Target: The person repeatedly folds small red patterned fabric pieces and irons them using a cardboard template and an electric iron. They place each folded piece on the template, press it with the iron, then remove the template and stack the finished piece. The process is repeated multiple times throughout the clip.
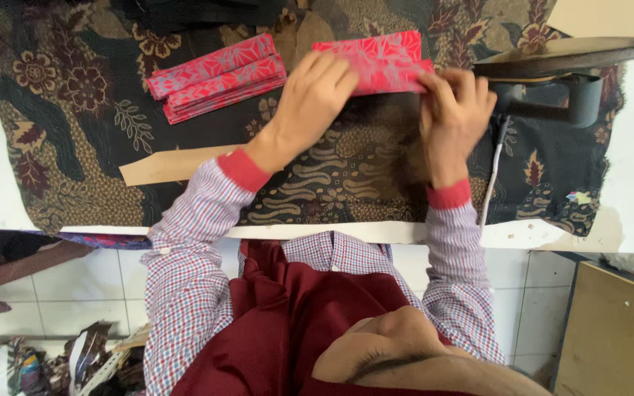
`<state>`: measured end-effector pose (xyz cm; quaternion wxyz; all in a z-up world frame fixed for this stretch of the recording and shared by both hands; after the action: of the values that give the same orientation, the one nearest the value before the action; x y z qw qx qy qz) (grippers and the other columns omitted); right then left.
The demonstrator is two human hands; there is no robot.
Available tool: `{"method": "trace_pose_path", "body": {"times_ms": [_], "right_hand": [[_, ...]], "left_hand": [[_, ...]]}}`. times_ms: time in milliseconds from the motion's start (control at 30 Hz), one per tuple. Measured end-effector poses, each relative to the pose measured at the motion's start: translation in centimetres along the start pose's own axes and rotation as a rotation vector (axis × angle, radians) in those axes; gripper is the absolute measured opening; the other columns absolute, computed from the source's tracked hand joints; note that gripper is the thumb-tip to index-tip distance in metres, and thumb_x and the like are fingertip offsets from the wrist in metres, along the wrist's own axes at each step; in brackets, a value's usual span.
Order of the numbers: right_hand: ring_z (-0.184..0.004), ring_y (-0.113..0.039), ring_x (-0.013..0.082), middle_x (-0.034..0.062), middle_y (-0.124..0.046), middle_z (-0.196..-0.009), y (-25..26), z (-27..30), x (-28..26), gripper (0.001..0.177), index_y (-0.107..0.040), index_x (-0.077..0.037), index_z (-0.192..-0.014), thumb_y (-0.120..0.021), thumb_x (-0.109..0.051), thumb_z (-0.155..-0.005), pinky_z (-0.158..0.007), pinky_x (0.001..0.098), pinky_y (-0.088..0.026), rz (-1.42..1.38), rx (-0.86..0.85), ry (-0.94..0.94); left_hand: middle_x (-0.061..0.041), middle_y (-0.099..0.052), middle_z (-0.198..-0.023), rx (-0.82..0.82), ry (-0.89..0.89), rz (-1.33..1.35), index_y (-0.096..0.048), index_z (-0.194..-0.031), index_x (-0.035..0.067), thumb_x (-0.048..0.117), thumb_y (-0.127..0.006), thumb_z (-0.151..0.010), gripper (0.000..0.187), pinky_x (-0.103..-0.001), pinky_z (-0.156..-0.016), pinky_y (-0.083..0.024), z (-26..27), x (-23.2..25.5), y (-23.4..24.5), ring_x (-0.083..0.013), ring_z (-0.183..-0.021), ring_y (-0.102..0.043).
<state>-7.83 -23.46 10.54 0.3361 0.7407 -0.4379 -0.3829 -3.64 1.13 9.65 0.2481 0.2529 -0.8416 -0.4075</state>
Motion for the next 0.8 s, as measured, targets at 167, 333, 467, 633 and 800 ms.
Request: {"method": "trace_pose_path", "body": {"times_ms": [167,333,467,633,800], "right_hand": [[-0.112,-0.068,0.0287,0.0098,-0.069,-0.123,2.7,5.9,-1.3,0.043,-0.074,-0.013,-0.124,-0.067,0.009,-0.088,-0.095,0.0379,-0.054,-0.346,-0.276,-0.134],[-0.119,-0.066,0.0277,0.008,-0.068,-0.131,2.1,9.6,-1.6,0.039,-0.071,-0.008,-0.125,-0.066,0.008,-0.09,-0.114,0.046,-0.048,-0.294,-0.266,-0.019],[-0.121,-0.066,0.024,0.0068,-0.068,-0.133,2.2,11.2,-0.9,0.038,-0.071,-0.009,-0.125,-0.066,0.008,-0.091,-0.117,0.0478,-0.043,-0.246,-0.28,-0.021],[-0.126,-0.065,0.0235,0.0023,-0.07,-0.135,2.8,10.6,-1.3,0.039,-0.072,-0.012,-0.12,-0.066,0.007,-0.087,-0.12,0.0484,-0.033,-0.02,-0.312,-0.02],[-0.111,-0.06,0.0307,0.0065,-0.07,-0.123,4.0,10.0,-4.0,0.029,-0.071,-0.007,-0.121,-0.073,-0.004,-0.092,-0.106,0.0452,-0.035,-0.245,-0.225,-0.135]], "left_hand": [[-0.01,-0.064,-0.097,-0.2,0.116,0.301,-0.07,-0.104,0.006,0.013,-0.074,-0.083,0.022,-0.044,-0.095,-0.047,5.3,4.0,4.2,-0.0301,-0.098,-0.062],[-0.013,-0.065,-0.12,-0.273,0.444,0.134,-0.07,-0.123,0.004,0.009,-0.075,-0.083,0.04,-0.044,-0.1,-0.043,10.0,2.2,8.8,-0.0339,-0.112,-0.059],[-0.019,-0.058,-0.118,-0.432,0.659,0.027,-0.066,-0.132,-0.001,0.014,-0.078,-0.082,0.054,-0.048,-0.096,-0.04,11.8,1.3,10.9,-0.0382,-0.112,-0.052],[-0.013,-0.062,-0.104,-0.49,0.792,0.206,-0.071,-0.105,0.008,0.015,-0.074,-0.092,0.016,-0.045,-0.083,-0.048,11.2,1.2,11.3,-0.034,-0.095,-0.064],[-0.009,-0.07,-0.1,-0.383,0.559,0.468,-0.071,-0.104,0.01,0.018,-0.07,-0.094,0.013,-0.042,-0.074,-0.054,9.0,4.5,7.4,-0.0316,-0.088,-0.069]]}}
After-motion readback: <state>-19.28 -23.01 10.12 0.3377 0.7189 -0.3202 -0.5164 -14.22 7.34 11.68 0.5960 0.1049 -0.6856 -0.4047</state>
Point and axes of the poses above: each hand's wrist, its own z-axis away from the middle knuckle, its own y-axis out of the back of the hand, x = y × z, the point moved 1 cm from there along -z, towards the middle knuckle
